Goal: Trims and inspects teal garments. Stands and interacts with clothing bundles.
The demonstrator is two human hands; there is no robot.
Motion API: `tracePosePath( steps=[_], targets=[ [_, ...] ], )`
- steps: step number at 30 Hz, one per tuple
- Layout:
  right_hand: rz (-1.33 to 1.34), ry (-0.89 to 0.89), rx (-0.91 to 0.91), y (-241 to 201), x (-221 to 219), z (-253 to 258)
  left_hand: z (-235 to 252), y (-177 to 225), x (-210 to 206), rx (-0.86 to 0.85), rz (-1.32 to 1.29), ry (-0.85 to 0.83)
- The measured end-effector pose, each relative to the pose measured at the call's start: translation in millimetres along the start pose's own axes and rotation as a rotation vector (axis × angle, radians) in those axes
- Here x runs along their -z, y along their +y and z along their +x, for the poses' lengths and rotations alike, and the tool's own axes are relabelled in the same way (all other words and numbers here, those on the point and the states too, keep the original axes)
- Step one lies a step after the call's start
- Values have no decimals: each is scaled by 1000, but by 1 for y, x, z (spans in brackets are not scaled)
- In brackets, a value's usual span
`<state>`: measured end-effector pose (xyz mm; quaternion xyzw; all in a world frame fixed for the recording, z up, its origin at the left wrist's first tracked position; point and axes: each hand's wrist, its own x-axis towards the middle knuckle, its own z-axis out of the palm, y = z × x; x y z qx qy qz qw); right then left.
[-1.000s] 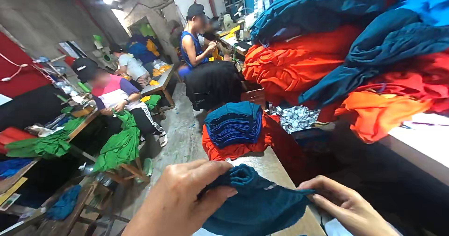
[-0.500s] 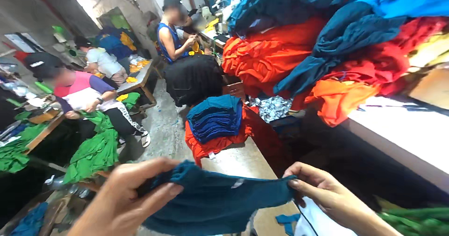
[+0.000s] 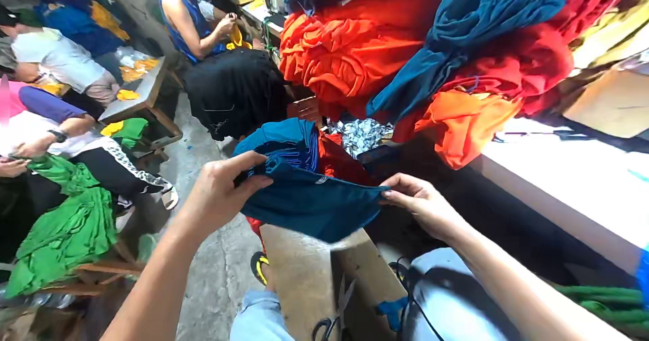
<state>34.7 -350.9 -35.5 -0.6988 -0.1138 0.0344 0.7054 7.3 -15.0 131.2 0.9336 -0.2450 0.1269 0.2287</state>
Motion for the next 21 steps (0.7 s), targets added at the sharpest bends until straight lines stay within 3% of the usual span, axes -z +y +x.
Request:
tracePosePath(
  steps=[3, 7, 10, 13, 21],
  targets=[
    [-117, 36, 100, 20, 11, 1, -12, -33, -25, -144, 107, -1],
    [-465, -77, 220, 98, -3, -15, -69, -84, -101, -178, 332, -66],
    [-702, -172, 221, 149, -34, -40, -133, -123, -173, -116, 368, -87],
    [-858, -314, 209, 171, -56, -65, -188, -145, -221, -18, 379, -99],
    [-961, -302, 199, 175, -104, -92, -232, -162, -230, 217, 304, -199]
  ],
)
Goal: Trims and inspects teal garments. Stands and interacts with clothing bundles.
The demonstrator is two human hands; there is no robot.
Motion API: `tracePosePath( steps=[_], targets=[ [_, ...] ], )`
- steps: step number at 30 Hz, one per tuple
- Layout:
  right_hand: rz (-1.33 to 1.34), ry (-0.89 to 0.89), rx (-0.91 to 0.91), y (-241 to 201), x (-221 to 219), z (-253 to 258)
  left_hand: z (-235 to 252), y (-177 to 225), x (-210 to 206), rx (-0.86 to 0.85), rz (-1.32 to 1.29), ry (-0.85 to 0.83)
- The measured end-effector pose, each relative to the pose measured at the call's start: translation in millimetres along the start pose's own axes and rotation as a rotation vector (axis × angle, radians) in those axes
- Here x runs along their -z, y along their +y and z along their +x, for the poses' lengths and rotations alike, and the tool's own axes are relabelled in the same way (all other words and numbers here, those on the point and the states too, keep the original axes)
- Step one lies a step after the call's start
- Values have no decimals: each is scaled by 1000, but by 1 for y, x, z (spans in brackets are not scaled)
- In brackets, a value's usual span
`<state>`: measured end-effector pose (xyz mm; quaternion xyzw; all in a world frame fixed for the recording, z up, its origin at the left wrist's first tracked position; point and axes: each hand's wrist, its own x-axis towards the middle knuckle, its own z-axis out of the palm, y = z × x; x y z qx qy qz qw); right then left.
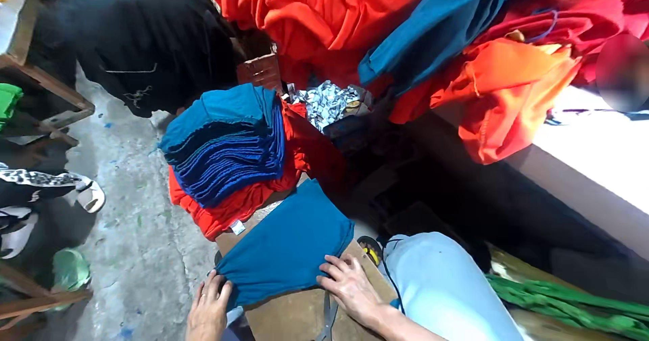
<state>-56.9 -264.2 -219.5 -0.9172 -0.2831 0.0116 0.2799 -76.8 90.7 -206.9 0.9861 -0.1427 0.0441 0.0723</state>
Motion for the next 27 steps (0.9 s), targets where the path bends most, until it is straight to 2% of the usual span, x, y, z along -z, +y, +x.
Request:
tracePosePath(
  steps=[3, 6, 8, 10, 12, 14, 17, 19, 21, 24, 27],
  targets=[
    [26, -43, -58, -15, -4, 2, -5, -5, 3, 80, -66, -42],
    [126, -154, -99, -22, 0, -1, -3, 6, 12, 237, -165, -17],
    [205, -88, -83, -18, 2, -5, 8, 33, 19, 258, -249, 46],
    [263, 52, -154, -10, 11, -4, 26, 71, 18, 210, -319, 88],
    [324, 142, -352, 5, 29, 4, 52, 111, 14, 170, -403, 18],
    [369, 213, -568, 25, 45, 13, 85, 148, 10, 178, -486, -129],
    [428, 192, -777, 50, 63, 26, 134, 190, 3, 284, -548, -394],
    [479, 56, -834, 59, 70, 34, 156, 210, -3, 347, -546, -510],
    [513, -62, -844, 65, 72, 40, 168, 224, -7, 380, -530, -547],
    [565, -78, -827, 69, 68, 39, 171, 236, -10, 377, -496, -551],
    [642, -36, -832, 73, 65, 33, 169, 233, -13, 467, -592, -518]
  ],
)
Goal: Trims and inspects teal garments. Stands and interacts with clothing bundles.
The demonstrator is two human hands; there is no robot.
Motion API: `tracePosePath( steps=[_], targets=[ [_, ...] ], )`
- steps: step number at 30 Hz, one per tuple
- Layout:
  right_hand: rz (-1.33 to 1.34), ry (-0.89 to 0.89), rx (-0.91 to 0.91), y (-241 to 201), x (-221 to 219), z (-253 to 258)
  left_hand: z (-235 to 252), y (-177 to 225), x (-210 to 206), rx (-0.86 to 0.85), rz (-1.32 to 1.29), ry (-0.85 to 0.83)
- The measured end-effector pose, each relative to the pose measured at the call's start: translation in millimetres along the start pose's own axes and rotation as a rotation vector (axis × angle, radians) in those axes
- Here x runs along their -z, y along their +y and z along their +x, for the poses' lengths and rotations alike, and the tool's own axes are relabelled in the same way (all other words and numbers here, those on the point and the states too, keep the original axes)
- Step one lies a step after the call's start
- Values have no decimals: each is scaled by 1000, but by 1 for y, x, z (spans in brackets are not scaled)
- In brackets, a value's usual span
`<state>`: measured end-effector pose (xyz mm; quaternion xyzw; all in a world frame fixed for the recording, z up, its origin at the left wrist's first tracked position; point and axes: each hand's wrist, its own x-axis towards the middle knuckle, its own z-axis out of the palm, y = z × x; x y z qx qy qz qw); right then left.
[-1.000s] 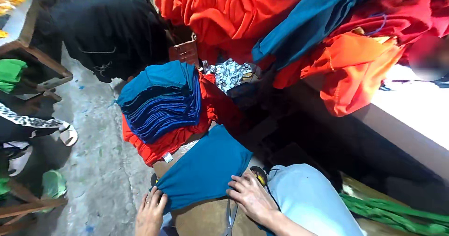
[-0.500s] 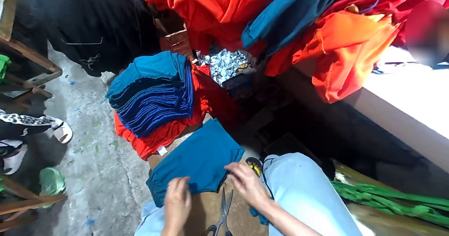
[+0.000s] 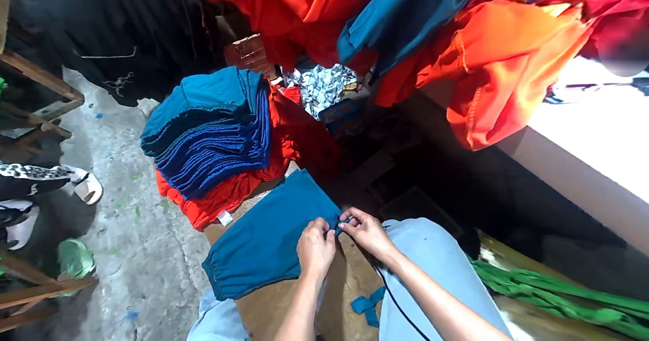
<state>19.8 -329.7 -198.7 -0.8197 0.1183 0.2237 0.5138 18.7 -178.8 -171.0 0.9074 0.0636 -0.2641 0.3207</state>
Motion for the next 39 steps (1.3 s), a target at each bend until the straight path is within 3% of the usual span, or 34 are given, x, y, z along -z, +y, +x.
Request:
tracePosePath(
  steps=[7, 11, 19, 25, 30, 33, 35, 37, 39],
  targets=[
    [31, -38, 26, 2, -1, 13, 0, -14, -7, 29, -247, 124],
    [142, -71, -51, -3, 4, 7, -1, -15, -9, 24, -295, 150],
    [447, -4, -117, 5, 0, -5, -13, -18, -34, -377, 164, 325],
    [518, 8, -175, 6, 0, -9, -15, -34, -46, -603, 304, 439],
    [497, 5, -177, 9, 0, -12, -26, -35, -45, -660, 468, 375],
    [167, 103, -33, 11, 0, -19, -34, -30, -43, -610, 477, 264],
    [-159, 230, 250, 15, -4, -18, -38, -28, -38, -599, 369, 246],
    [-408, 298, 555, 17, -14, -6, -42, -40, -28, -615, 199, 399],
    [-560, 242, 751, 10, -25, 9, -48, -65, -6, -511, 72, 630]
  ],
)
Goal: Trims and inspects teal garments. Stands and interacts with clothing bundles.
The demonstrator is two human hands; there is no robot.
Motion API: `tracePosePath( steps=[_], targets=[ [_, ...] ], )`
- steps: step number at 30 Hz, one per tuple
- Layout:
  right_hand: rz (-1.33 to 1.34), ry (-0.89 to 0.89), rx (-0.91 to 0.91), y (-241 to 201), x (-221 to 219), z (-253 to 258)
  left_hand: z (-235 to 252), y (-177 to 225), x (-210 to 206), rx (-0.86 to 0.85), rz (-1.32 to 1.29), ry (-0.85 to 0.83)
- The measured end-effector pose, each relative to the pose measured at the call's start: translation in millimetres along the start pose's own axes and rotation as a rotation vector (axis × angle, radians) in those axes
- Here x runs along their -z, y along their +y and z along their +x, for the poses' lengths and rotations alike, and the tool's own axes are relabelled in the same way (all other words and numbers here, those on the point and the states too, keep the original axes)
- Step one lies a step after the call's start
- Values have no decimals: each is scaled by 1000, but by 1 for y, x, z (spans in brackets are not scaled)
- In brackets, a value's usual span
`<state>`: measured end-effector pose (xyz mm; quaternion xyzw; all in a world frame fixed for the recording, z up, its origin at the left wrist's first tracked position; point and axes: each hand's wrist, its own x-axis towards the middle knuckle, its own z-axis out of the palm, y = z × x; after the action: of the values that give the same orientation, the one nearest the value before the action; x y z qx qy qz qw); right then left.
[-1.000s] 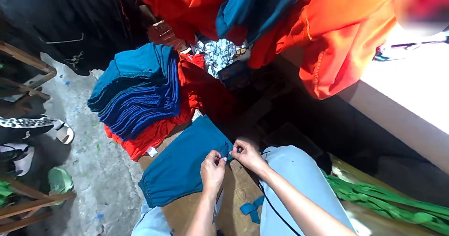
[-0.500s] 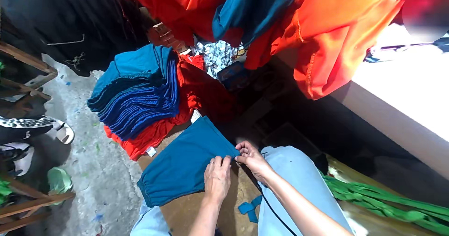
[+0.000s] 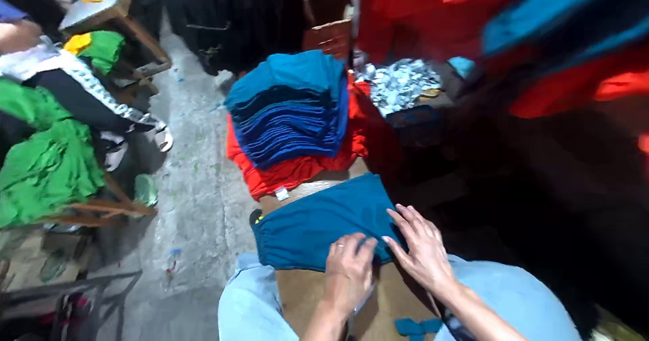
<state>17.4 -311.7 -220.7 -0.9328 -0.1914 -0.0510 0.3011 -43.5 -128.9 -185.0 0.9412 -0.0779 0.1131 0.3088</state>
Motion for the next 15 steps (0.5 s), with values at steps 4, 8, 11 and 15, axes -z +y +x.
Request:
tracePosePath(
  steps=[4, 8, 11, 15],
  targets=[
    [-79, -134, 210, 1, -21, 35, -15, -80, 70, 602, -4, 294],
    [-181, -195, 200, 11, -44, 56, -24, -146, 99, 1220, -576, 270],
    [-250, -216, 152, 9, -48, 53, -29, -168, 86, 1232, -721, 232],
    [-297, -238, 84, 4, -35, 31, -30, -149, 76, 1044, -621, 435]
  ],
)
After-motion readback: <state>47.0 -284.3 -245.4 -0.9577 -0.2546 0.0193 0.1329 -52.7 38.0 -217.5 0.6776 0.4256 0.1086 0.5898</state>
